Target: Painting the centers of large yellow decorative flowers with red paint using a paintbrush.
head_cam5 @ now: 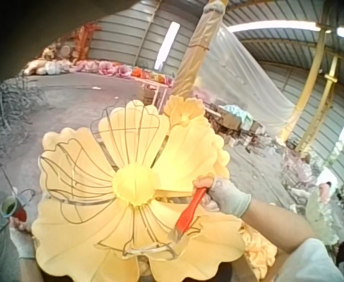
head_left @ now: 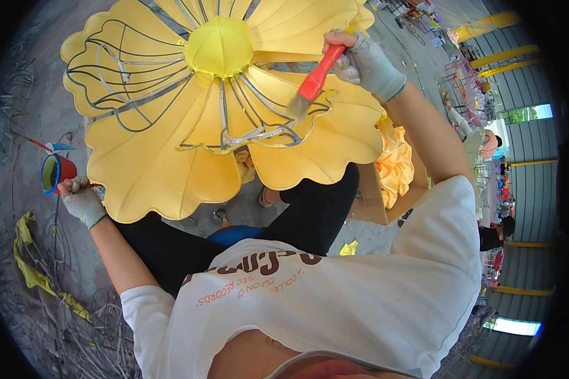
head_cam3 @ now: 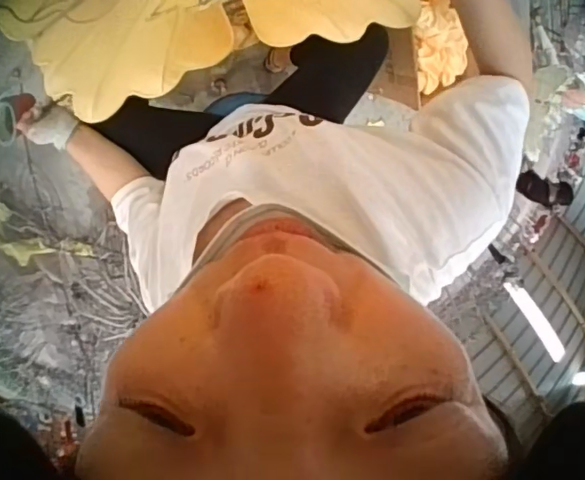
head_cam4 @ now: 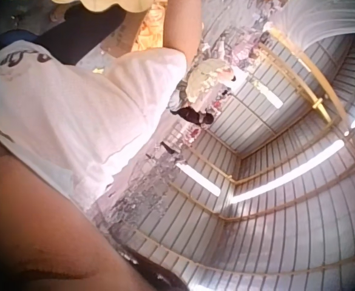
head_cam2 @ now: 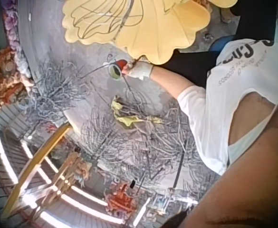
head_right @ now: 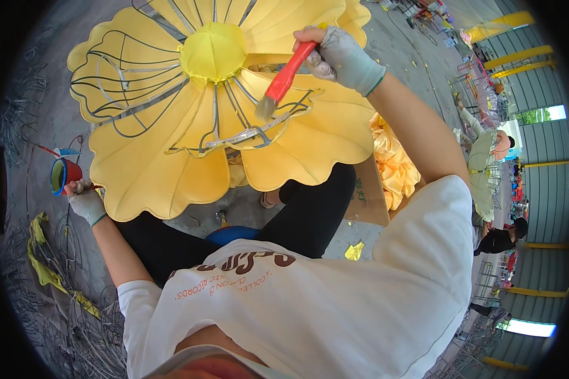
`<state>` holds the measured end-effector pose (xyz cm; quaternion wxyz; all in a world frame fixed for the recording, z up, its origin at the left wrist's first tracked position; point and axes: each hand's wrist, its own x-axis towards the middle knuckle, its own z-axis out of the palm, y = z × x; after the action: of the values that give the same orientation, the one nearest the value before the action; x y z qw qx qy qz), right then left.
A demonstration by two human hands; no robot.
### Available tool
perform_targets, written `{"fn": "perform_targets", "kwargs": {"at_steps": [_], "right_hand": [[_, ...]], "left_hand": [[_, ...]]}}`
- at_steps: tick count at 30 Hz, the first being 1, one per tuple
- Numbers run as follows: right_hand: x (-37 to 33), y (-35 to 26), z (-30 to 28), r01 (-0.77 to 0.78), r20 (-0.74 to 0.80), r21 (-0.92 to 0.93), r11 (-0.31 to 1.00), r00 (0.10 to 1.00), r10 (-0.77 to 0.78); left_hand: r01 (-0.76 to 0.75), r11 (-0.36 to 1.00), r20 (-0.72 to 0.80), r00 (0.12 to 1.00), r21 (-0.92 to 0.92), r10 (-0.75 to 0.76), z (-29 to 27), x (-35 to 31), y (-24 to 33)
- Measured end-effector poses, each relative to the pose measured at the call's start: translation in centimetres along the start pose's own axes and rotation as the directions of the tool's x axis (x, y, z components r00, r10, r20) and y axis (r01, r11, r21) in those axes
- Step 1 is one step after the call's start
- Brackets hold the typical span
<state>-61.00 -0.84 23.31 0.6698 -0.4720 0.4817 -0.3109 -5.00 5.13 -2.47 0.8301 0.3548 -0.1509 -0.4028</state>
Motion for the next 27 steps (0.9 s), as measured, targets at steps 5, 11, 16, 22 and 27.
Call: {"fn": "perform_targets", "kwargs": {"at_steps": [5, 11, 16, 22, 27], "right_hand": [[1.3, 0.7, 0.8, -0.013, -0.226, -0.223, 0.975, 0.973, -0.038], [3.2, 0.2, 1.2, -0.213, -0.196, -0.168, 0.962, 0.964, 0.179], [8.0, 3.1, -0.3, -0.432, -0.211, -0.263, 0.863, 0.898, 0.386], [11.5, 6.0, -0.4, -0.353, -0.167, -0.404, 0.844, 0.936, 0.311], [14.5, 5.9, 0.5, -0.242, -0.239, -0.380, 0.893, 0.958, 0.158]], "left_hand": [[-0.023, 1.000, -0.028, 0.999, -0.003, 0.023, 0.7, -0.5, -0.2], [0.005, 0.997, 0.018, 1.000, -0.075, -0.004, -0.1, -0.3, -0.1], [0.004, 0.999, -0.060, 0.998, -0.036, -0.006, 0.2, -0.4, -0.1], [0.062, 0.996, -0.030, 0.998, -0.064, -0.064, 1.1, -1.1, 0.3], [0.040, 0.998, -0.005, 0.999, -0.054, -0.041, 1.1, -1.1, 0.5]]}}
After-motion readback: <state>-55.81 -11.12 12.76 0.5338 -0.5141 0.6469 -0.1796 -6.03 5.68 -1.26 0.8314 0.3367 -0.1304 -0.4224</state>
